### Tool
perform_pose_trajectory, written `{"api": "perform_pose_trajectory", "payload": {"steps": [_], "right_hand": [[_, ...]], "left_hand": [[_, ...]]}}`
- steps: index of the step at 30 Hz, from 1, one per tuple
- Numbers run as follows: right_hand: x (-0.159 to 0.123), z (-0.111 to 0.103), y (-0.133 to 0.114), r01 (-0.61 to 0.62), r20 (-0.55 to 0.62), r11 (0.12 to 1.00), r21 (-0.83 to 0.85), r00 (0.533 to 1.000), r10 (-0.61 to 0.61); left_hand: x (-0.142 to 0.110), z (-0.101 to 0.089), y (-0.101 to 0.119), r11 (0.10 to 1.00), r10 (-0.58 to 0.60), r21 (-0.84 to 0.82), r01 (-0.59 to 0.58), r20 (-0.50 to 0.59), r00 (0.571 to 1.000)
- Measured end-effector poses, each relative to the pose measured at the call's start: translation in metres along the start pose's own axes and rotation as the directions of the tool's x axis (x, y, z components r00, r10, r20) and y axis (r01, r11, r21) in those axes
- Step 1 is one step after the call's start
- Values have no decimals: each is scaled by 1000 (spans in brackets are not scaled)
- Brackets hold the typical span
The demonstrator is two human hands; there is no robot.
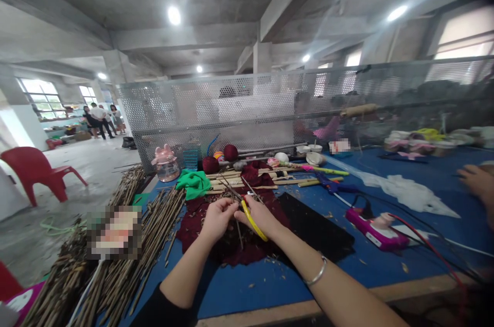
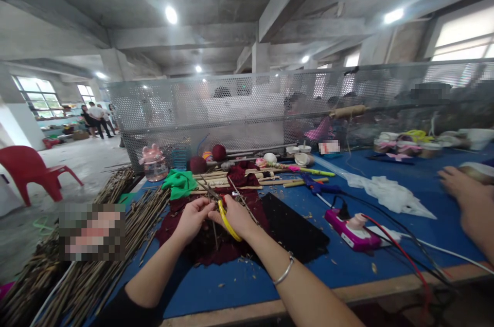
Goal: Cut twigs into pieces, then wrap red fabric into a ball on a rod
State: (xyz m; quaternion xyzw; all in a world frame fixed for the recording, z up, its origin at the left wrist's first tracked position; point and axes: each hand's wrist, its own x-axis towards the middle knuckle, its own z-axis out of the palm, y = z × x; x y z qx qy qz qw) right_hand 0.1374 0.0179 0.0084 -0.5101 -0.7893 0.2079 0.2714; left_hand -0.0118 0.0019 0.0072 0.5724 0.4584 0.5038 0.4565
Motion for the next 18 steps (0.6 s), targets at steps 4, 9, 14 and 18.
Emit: {"api": "perform_pose_trajectory", "payload": {"steps": [4,9,14,18], "right_hand": [[0,1,1,57,11,997,59,998,-58],[2,3,5,97,30,986,132,994,-102],[3,2,6,87,60,978,191,993,-101],[3,1,7,119,82,963,242,986,-143]], "left_hand": [[-2,3,5,996,-16,-86,19,38,999],[-4,4,6,982,-28,-187,36,46,999],[-5,4,6,989,-30,-143,39,60,998],[-6,6,8,989,-62,-130,76,107,992]]}}
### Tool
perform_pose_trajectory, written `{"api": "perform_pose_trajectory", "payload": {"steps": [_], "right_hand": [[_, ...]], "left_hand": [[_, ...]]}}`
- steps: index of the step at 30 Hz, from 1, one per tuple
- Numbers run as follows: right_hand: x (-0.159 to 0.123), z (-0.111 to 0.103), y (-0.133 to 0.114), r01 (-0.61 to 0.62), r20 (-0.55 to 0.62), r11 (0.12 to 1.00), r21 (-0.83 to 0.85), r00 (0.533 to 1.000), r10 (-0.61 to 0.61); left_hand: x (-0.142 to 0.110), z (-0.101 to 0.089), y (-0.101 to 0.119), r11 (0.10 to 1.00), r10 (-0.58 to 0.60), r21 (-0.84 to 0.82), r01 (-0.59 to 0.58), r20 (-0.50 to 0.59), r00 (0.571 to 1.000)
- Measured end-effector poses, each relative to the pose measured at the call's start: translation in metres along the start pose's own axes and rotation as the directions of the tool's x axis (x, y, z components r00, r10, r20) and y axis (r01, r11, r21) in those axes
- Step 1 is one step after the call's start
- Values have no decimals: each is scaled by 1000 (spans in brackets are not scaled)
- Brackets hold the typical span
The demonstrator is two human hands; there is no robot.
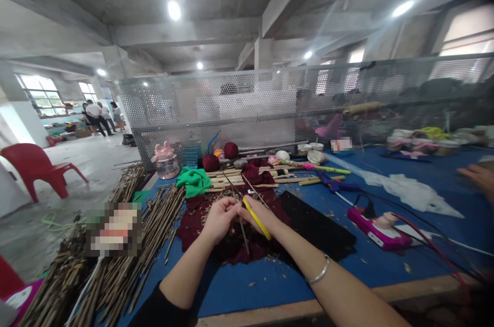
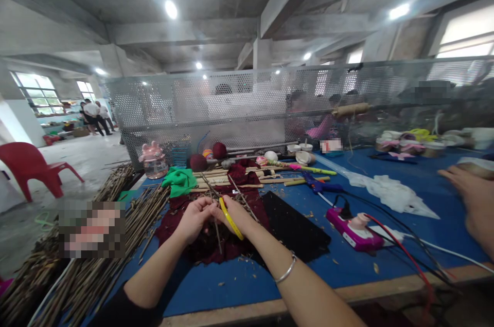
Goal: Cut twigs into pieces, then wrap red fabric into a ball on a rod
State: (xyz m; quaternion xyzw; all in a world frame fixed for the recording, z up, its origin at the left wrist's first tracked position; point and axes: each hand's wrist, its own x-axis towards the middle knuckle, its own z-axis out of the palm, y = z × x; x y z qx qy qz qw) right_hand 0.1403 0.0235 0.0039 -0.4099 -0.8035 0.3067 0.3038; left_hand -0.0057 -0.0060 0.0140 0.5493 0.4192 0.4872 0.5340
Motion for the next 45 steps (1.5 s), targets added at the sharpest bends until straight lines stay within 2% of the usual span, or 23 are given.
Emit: {"api": "perform_pose_trajectory", "payload": {"steps": [6,10,18,21,24,27,32,36,40,45], "right_hand": [[-1,1,-2,16,-20,1000,-25,1000,-16],[-3,0,-6,18,-44,1000,15,999,-17],[1,2,-6,23,-42,996,86,999,-20],[1,1,-4,1,-60,1000,9,998,-1],[-1,0,-1,-59,-78,986,-158,996,47],[-1,-1,0,-98,-83,965,-242,993,80],[0,5,3,-95,-131,965,-246,989,64],[0,10,5,-54,-169,971,-233,986,15],[-1,12,6,-37,-179,979,-201,984,0],[1,12,5,4,-144,991,-133,989,-24]], "left_hand": [[1,1,-2,999,20,-34,-21,-15,1000],[1,0,-5,999,32,-33,-32,3,999],[1,-1,-2,1000,19,-10,-19,-36,999],[3,-3,-3,1000,27,-2,-27,-83,996],[4,-5,-4,999,46,25,-43,-137,990],[4,-5,-3,998,48,54,-40,-154,987],[4,-3,-4,999,34,44,-27,-170,985],[6,-3,-8,1000,4,-29,-10,-176,984],[9,-4,-11,996,-43,-84,29,-163,986],[10,-5,-11,997,-38,-66,26,-183,982]]}}
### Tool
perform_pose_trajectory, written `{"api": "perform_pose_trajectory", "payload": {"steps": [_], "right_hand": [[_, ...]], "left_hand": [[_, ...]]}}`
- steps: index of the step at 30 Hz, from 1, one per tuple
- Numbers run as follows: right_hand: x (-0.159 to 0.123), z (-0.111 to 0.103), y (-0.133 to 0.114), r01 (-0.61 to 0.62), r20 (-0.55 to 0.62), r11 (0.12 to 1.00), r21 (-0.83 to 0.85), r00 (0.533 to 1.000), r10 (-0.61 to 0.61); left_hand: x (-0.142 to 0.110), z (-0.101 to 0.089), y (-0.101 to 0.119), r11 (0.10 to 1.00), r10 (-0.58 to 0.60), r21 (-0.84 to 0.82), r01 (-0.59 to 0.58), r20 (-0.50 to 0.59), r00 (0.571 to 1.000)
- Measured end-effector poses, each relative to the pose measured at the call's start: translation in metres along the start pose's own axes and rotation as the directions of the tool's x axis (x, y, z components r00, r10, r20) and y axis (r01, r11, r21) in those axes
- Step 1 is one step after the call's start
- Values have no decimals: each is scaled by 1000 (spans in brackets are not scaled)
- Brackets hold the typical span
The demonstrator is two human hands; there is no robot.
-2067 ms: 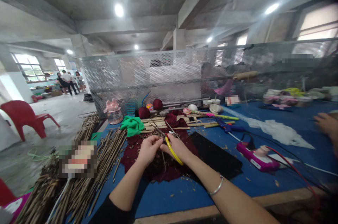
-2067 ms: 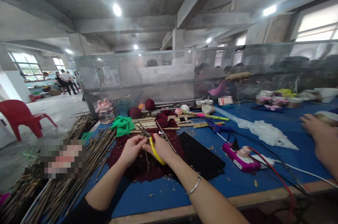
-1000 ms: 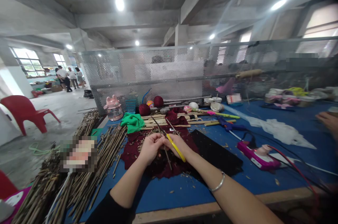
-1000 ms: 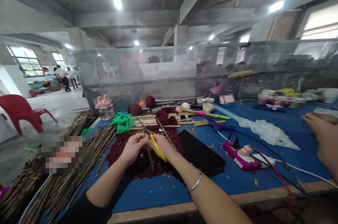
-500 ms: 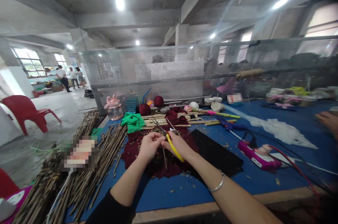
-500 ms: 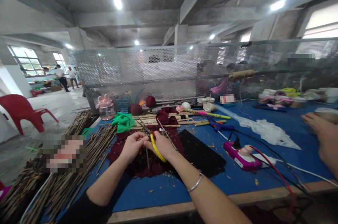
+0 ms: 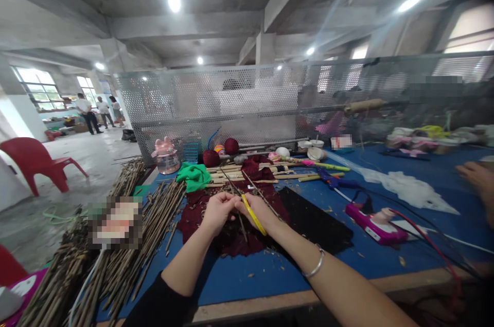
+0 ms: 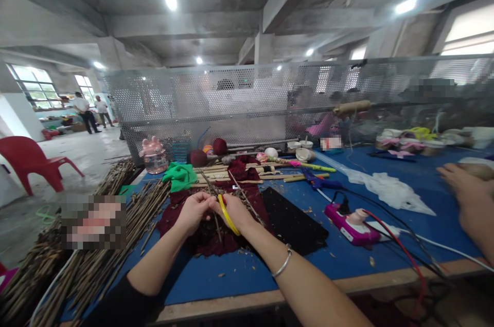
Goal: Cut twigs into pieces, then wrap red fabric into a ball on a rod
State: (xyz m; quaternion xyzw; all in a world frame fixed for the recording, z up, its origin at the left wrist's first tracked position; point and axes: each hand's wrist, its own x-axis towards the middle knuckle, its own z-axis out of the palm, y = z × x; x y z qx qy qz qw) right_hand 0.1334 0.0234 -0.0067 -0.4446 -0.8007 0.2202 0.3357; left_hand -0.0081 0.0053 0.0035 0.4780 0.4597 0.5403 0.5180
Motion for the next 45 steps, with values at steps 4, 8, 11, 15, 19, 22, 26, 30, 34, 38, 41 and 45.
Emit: {"api": "perform_pose_trajectory", "payload": {"steps": [4,8,11,15,19,22,26,30,34,38,41,45], "right_hand": [[1,-3,-1,30,62,997,76,997,-35],[0,-9,-2,-13,94,1000,28,996,10],[-1,-10,-2,-22,110,1000,6,994,21],[-1,-9,0,-4,118,1000,15,993,2],[-1,-9,1,-1,127,1000,11,992,0],[0,-10,1,-24,98,1000,-10,995,25],[2,-10,-2,-83,84,997,-8,993,83],[2,-8,-4,-92,71,996,-11,993,92],[3,-6,-2,-75,73,997,-31,994,77],[4,-7,2,-99,42,991,-92,994,103],[3,-10,3,-115,9,972,-206,993,120],[0,-10,4,-76,51,968,-240,995,91]], "left_hand": [[1,-2,0,1000,5,-16,-5,-5,1000],[1,-4,0,999,41,-7,-41,52,998],[0,-5,0,995,78,49,-83,100,992],[-1,-4,2,989,89,105,-101,107,990],[-2,-3,3,989,80,117,-91,98,992],[-3,-2,4,991,76,105,-85,87,993],[-2,-2,3,993,72,87,-77,61,996],[0,-4,1,991,77,103,-82,47,996],[1,-6,-1,988,90,120,-96,54,994],[0,-6,-1,983,106,142,-113,58,993],[-1,-7,-1,976,134,169,-140,44,990],[-1,-8,-2,976,139,161,-147,59,989]]}}
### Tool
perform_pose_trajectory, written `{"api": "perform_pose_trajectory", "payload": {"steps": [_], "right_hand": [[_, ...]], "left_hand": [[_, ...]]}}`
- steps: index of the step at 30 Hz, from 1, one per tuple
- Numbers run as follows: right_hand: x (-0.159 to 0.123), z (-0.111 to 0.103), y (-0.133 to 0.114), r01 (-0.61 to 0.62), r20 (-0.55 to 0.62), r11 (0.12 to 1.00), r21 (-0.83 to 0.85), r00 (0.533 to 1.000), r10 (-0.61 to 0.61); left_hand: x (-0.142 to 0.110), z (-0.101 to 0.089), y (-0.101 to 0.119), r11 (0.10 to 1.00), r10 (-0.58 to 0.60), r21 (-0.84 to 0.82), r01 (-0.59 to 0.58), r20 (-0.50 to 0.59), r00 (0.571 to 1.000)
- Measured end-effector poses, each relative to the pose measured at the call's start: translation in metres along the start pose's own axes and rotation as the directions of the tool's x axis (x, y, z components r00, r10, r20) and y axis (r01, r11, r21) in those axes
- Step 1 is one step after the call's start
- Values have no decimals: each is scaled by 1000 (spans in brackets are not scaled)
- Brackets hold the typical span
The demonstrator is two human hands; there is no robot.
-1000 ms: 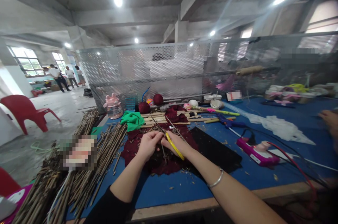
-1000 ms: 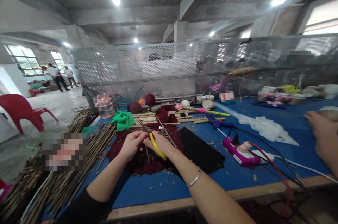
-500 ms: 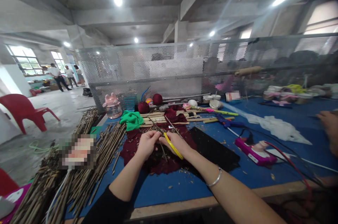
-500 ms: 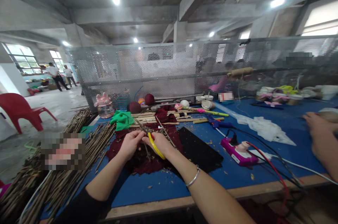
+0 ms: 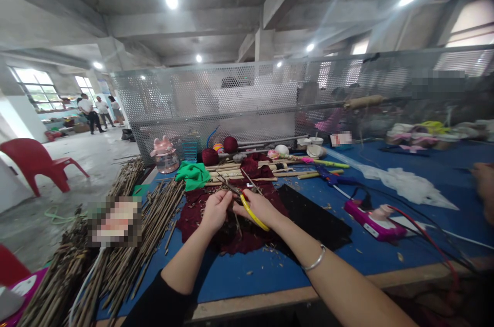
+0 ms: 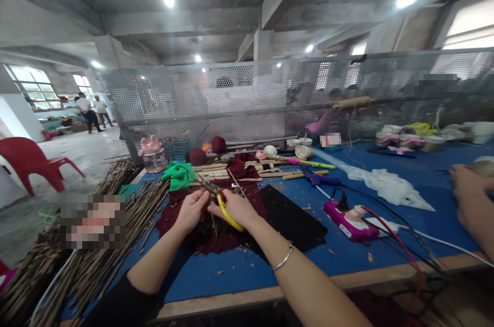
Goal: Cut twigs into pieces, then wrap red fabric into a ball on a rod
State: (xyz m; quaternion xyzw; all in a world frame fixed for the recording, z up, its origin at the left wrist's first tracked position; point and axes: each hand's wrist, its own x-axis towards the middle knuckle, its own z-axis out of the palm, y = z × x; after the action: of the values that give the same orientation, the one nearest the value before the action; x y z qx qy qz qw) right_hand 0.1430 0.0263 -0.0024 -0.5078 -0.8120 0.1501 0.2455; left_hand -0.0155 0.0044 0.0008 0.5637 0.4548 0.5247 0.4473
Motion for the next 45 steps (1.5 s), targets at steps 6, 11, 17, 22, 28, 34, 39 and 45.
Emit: {"api": "perform_pose_trajectory", "payload": {"steps": [6,11,17,22,28,34,39,45], "right_hand": [[1,4,0,6,-12,998,60,1000,-6],[1,3,-4,-66,-53,997,28,996,67],[-2,4,-9,-29,-76,999,36,997,31],[-3,2,-11,-23,-64,999,44,998,26],[-3,1,-8,-53,-99,999,-3,994,53],[-1,3,-7,-57,-97,996,69,993,63],[4,7,-2,41,-54,979,199,998,-31],[3,7,2,36,-50,997,72,998,-33]], "left_hand": [[-1,4,3,1000,-24,-3,24,37,999],[-3,8,4,1000,-7,-3,7,-60,998],[-2,8,2,999,-22,-39,23,21,1000],[-1,7,-1,996,-28,-78,32,54,998],[-1,5,0,1000,12,-10,-12,19,1000],[-2,6,5,1000,5,-23,-4,5,1000],[-2,7,5,995,-30,-98,32,19,999],[-2,5,4,996,-16,-92,15,-5,1000]]}}
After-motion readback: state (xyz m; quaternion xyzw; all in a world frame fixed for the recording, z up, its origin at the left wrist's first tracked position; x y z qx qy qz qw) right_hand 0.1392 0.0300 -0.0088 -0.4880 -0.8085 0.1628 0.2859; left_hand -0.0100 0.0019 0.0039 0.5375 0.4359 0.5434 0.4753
